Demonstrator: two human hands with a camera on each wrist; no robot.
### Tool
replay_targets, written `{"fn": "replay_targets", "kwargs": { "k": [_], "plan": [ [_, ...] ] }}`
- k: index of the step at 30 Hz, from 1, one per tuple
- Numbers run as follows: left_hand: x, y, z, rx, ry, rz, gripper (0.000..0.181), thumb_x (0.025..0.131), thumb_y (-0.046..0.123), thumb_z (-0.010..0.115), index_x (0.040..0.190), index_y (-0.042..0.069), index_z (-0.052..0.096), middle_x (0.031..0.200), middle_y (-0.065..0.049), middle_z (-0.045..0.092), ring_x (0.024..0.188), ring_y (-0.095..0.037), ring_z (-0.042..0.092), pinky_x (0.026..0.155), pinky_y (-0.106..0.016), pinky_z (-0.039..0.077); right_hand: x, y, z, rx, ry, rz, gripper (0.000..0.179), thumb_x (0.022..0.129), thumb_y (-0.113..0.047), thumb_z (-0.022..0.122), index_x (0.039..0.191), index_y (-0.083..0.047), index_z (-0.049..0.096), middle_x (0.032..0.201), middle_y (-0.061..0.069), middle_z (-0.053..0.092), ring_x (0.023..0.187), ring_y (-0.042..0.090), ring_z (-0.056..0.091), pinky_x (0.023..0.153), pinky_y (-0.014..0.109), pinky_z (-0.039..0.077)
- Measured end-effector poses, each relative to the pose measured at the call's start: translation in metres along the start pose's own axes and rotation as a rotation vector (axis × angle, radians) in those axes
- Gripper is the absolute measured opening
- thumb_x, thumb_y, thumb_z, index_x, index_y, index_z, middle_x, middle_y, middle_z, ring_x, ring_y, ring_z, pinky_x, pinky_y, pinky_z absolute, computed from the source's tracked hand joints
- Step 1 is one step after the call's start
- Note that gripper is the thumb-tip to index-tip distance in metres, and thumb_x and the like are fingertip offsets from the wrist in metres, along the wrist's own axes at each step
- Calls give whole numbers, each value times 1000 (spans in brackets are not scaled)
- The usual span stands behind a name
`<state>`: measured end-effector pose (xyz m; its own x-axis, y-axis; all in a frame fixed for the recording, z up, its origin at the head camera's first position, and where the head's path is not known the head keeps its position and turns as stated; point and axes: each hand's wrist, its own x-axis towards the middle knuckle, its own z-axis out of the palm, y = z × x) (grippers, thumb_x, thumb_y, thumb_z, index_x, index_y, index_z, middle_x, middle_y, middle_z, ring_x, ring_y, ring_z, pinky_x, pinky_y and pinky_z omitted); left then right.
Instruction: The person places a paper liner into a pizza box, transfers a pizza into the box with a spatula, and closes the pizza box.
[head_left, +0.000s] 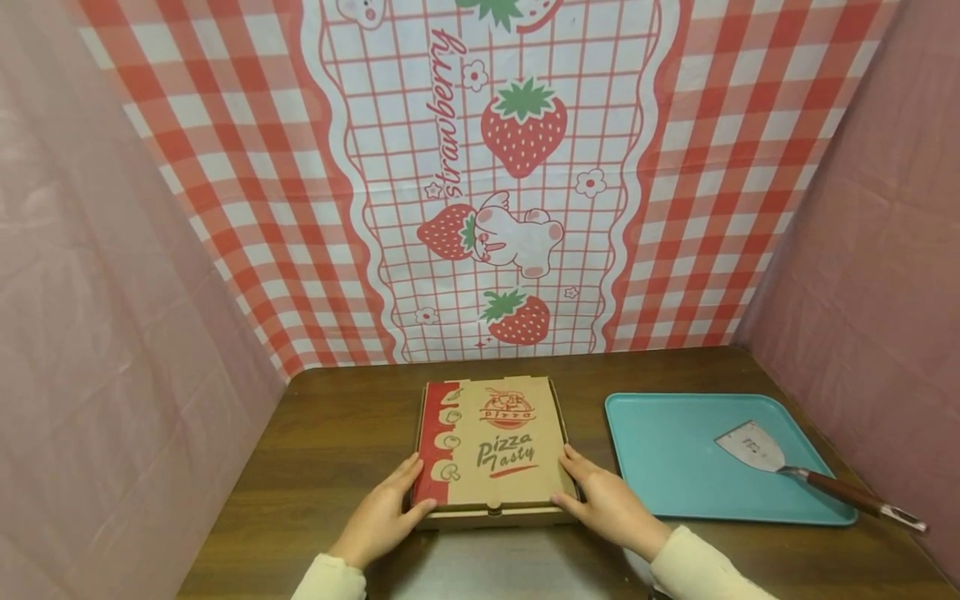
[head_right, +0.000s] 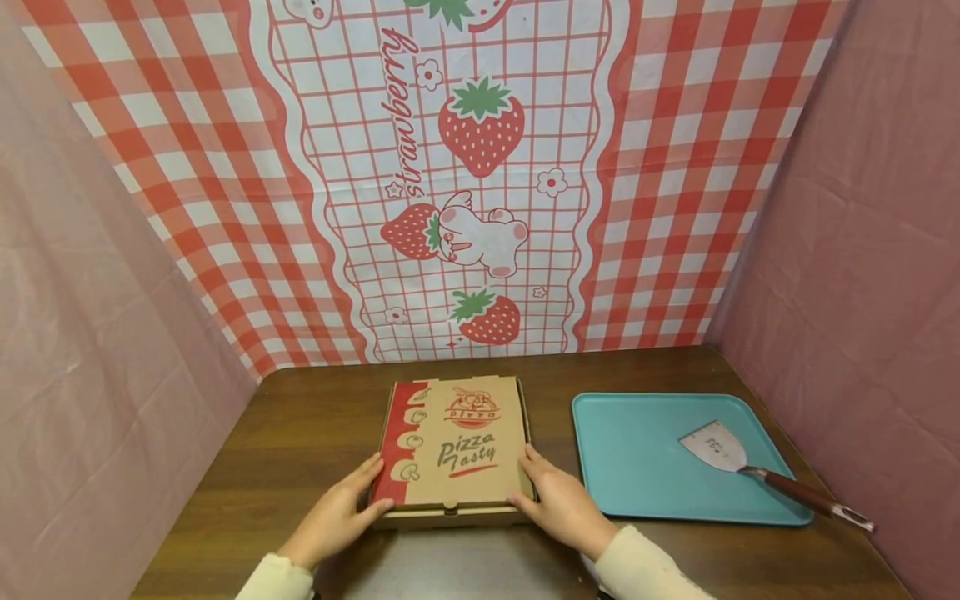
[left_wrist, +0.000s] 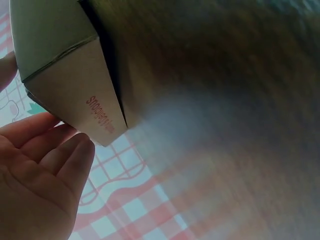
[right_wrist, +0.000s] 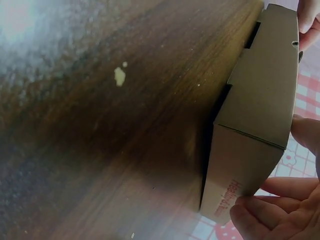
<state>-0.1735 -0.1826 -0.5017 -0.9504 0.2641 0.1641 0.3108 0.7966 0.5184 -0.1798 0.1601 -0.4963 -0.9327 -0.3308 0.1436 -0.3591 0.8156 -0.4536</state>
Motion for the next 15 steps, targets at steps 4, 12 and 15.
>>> {"fn": "replay_targets", "kwargs": {
  "k": [4,12,15],
  "plan": [
    [0,1,0,45,1,25,67,88,42,70,138,-1,54,149,-13,48,137,-32,47,107,-51,43,0,1,0,-21,-2,-13,68,89,-42,68,135,5,54,148,24,45,125,39,56,100,50,49],
    [-1,1,2,73,-9,44,66,89,43,68,136,-2,55,150,-15,47,139,-35,44,109,-51,42,0,2,-1,-40,-1,-34,65,90,-40,68,134,6,55,148,23,45,125,39,56,99,49,49],
    [-1,2,2,72,-5,33,66,89,43,69,136,-1,56,150,-14,47,139,-34,44,109,-50,42,0,2,-1,-39,1,-32,65,90,-41,68,134,5,55,148,22,45,125,39,56,99,50,49]
  ]
}}
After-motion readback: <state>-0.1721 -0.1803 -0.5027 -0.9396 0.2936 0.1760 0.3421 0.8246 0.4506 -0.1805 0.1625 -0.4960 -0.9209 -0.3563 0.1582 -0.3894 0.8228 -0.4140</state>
